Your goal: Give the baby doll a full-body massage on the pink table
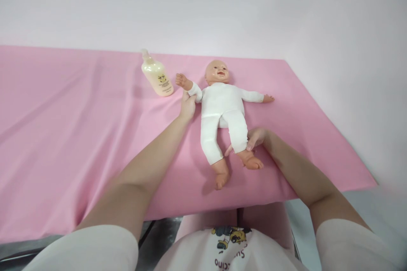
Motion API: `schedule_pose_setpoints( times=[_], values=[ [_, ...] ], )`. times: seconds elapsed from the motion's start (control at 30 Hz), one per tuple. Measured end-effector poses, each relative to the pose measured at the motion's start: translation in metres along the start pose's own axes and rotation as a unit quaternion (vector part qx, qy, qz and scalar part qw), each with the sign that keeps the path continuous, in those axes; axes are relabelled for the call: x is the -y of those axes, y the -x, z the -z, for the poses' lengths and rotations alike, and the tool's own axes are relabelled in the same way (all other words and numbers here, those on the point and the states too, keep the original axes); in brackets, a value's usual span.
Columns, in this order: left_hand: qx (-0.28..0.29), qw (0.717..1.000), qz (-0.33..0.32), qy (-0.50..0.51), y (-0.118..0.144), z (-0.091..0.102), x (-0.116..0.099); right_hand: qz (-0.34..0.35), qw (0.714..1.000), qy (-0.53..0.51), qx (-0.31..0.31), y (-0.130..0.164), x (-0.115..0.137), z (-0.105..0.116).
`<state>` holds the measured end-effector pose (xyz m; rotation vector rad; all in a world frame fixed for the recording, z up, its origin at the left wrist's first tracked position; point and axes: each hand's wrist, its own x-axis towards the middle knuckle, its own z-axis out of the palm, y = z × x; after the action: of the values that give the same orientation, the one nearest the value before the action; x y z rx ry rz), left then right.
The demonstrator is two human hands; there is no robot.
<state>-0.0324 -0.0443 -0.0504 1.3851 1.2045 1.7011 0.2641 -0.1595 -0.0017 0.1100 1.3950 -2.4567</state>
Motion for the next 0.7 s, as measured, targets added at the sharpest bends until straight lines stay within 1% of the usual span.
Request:
schedule_pose_setpoints(
  times=[0.07, 0.13, 0.2, 0.23, 0.3, 0.37, 0.43, 0.47, 0.5, 0.57, 0.63, 0.7],
  values=[
    [-0.004, 1.0, -0.005, -0.007, 0.003, -0.002, -0.005, 0.016, 1.0, -0.007, 0.014, 0.0, 0.0, 0.0],
    [0.014, 0.999, -0.034, -0.038, 0.007, -0.003, -0.014, 0.056, 0.998, -0.025, 0.017, 0.001, -0.001, 0.0],
    [0.067, 0.99, -0.092, -0.085, 0.012, -0.003, -0.025, 0.107, 0.993, -0.05, 0.009, 0.003, -0.002, 0.001],
    [0.102, 0.98, -0.13, -0.112, 0.015, -0.003, -0.031, 0.132, 0.99, -0.059, 0.004, 0.004, -0.003, 0.001],
    [0.164, 0.951, -0.202, -0.169, 0.019, -0.003, -0.043, 0.185, 0.981, -0.061, -0.017, 0.005, -0.003, 0.002],
    [0.197, 0.924, -0.236, -0.229, 0.021, -0.002, -0.052, 0.252, 0.964, -0.052, -0.073, 0.005, -0.001, 0.002],
    [0.207, 0.907, -0.24, -0.277, 0.023, -0.002, -0.058, 0.31, 0.935, -0.052, -0.165, 0.002, 0.004, 0.001],
    [0.208, 0.902, -0.24, -0.293, 0.024, -0.002, -0.059, 0.323, 0.921, -0.06, -0.21, 0.0, 0.007, 0.0],
    [0.208, 0.899, -0.24, -0.303, 0.024, -0.002, -0.06, 0.326, 0.909, -0.074, -0.249, -0.001, 0.01, -0.002],
    [0.207, 0.896, -0.243, -0.31, 0.025, -0.002, -0.06, 0.317, 0.89, -0.115, -0.307, -0.004, 0.015, -0.005],
    [0.205, 0.895, -0.245, -0.311, 0.025, -0.002, -0.059, 0.309, 0.874, -0.153, -0.342, -0.006, 0.019, -0.007],
    [0.205, 0.896, -0.248, -0.307, 0.025, -0.003, -0.058, 0.307, 0.863, -0.172, -0.363, -0.006, 0.021, -0.008]
  ],
)
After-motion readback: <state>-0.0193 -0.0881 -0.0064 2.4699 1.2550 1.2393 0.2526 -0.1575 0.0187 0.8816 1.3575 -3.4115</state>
